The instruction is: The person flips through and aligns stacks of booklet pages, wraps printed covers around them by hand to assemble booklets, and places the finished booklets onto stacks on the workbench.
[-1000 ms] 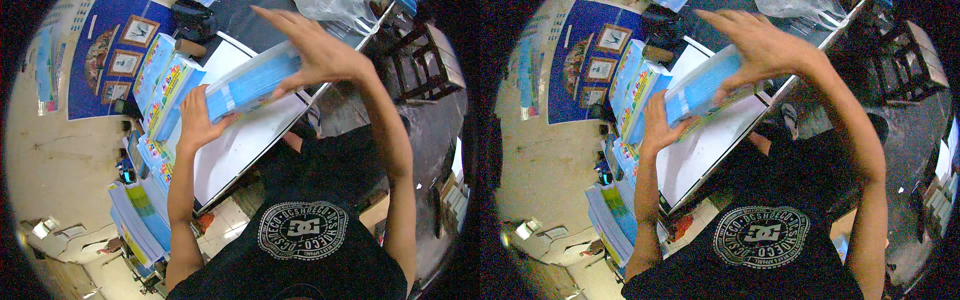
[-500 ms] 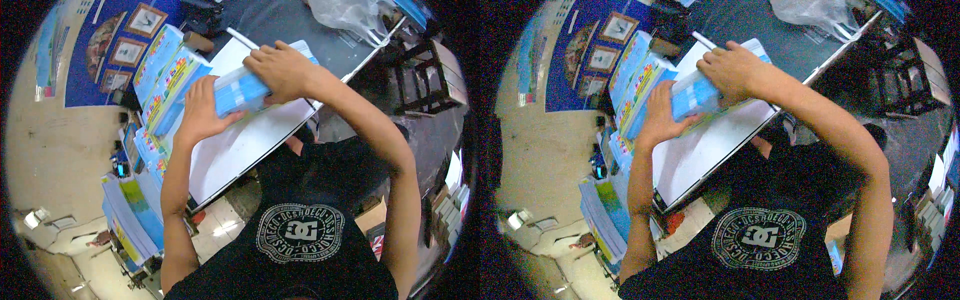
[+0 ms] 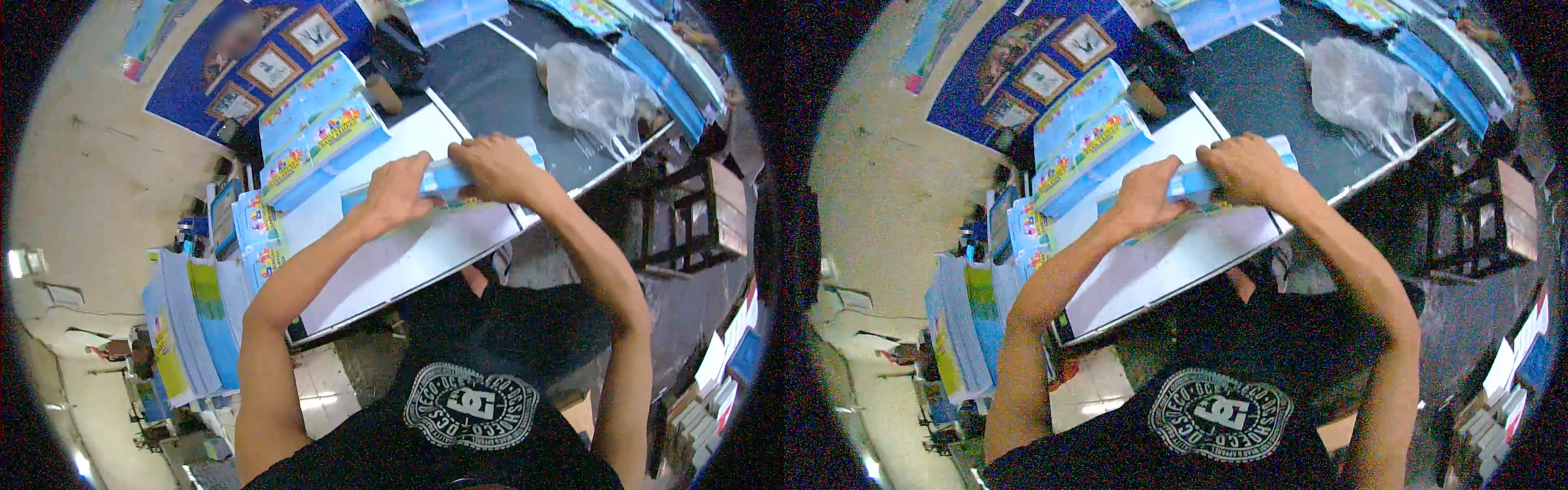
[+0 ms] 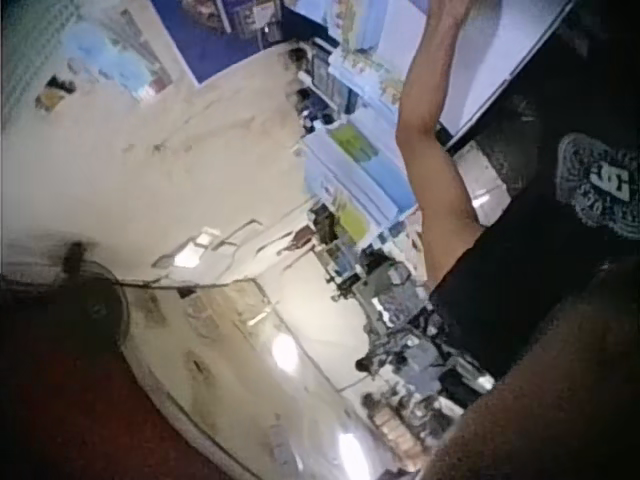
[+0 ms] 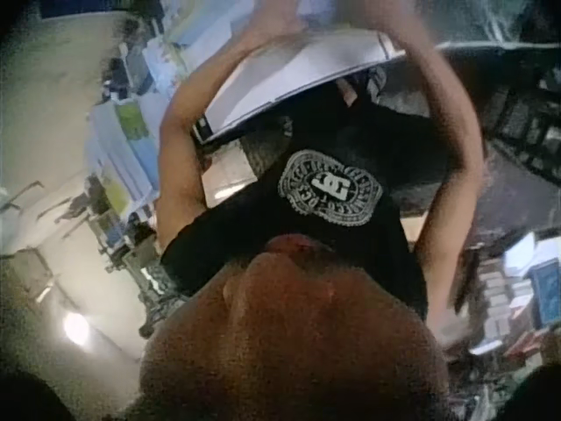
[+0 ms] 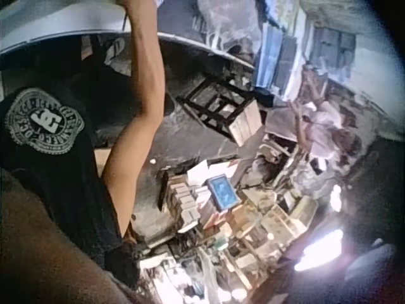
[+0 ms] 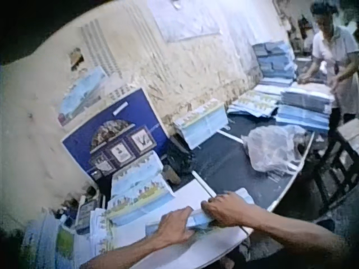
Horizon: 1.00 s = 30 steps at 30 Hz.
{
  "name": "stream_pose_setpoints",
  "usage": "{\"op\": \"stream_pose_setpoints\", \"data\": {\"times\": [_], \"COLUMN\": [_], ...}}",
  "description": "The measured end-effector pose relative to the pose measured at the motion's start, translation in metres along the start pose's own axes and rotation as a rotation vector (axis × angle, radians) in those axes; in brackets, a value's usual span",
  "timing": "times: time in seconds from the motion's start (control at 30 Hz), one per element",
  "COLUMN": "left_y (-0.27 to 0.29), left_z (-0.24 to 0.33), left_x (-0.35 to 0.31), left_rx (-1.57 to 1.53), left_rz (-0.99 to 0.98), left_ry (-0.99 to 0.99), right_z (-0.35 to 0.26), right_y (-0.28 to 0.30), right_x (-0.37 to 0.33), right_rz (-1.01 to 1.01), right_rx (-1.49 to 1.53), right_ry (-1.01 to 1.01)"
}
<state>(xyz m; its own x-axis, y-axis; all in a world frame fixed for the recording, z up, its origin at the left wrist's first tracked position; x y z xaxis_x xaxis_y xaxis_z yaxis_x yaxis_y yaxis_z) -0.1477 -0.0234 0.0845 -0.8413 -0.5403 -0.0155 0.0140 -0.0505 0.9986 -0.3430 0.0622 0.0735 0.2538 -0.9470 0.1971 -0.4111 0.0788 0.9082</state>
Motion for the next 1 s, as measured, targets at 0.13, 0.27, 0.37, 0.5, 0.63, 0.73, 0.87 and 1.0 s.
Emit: {"op": "stream_pose_setpoints", "data": {"times": [0.13,0.27,0.37,0.5,0.63,0.73,0.87,1.0], "left_y": [0.021,0.013,-0.005,-0.001,-0.002,-0.005,-0.003,-0.002], "left_z": [-0.002,-0.011,-0.008,-0.005,-0.003,-0.006,-0.012,-0.007], "left_x": [-0.002,0.005,0.007,0.006,0.008,0.01,0.004,0.005], "left_rx": [0.031,-0.013,0.026,0.057,0.076,0.067,0.064,0.082], "left_rz": [0.106,0.17,0.115,0.126,0.14,0.124,0.089,0.046], "left_ry": [0.012,-0.051,-0.055,-0.071,-0.069,-0.068,-0.059,-0.048], "right_z": [-0.01,-0.013,-0.004,-0.004,0.004,0.015,0.048,0.071], "right_y": [0.02,0.028,0.01,0.007,0.007,0.017,0.06,0.032], "right_x": [0.005,0.013,0.011,0.009,0.009,-0.001,-0.041,-0.07], "right_rz": [0.112,-0.018,0.03,-0.01,-0.03,-0.041,-0.115,0.109], "right_rx": [-0.039,-0.062,-0.066,-0.077,-0.049,-0.033,0.184,0.57], "right_ry": [0.047,-0.059,-0.047,-0.064,-0.06,-0.023,-0.271,-0.186]}}
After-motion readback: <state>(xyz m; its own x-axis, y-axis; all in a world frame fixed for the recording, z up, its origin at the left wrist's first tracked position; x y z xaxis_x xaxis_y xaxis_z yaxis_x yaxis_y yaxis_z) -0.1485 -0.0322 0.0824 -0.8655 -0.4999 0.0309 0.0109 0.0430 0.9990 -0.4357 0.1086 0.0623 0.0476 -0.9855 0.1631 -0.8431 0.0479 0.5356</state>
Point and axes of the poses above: each hand's wrist, its own x-axis towards the middle knuckle, its own y-axis out of the back of the hand, z = x × y, the point moved 1 cm from there along x, towards the middle knuckle, and after that the axes turned 8 degrees about x, right-handed, at the moved point
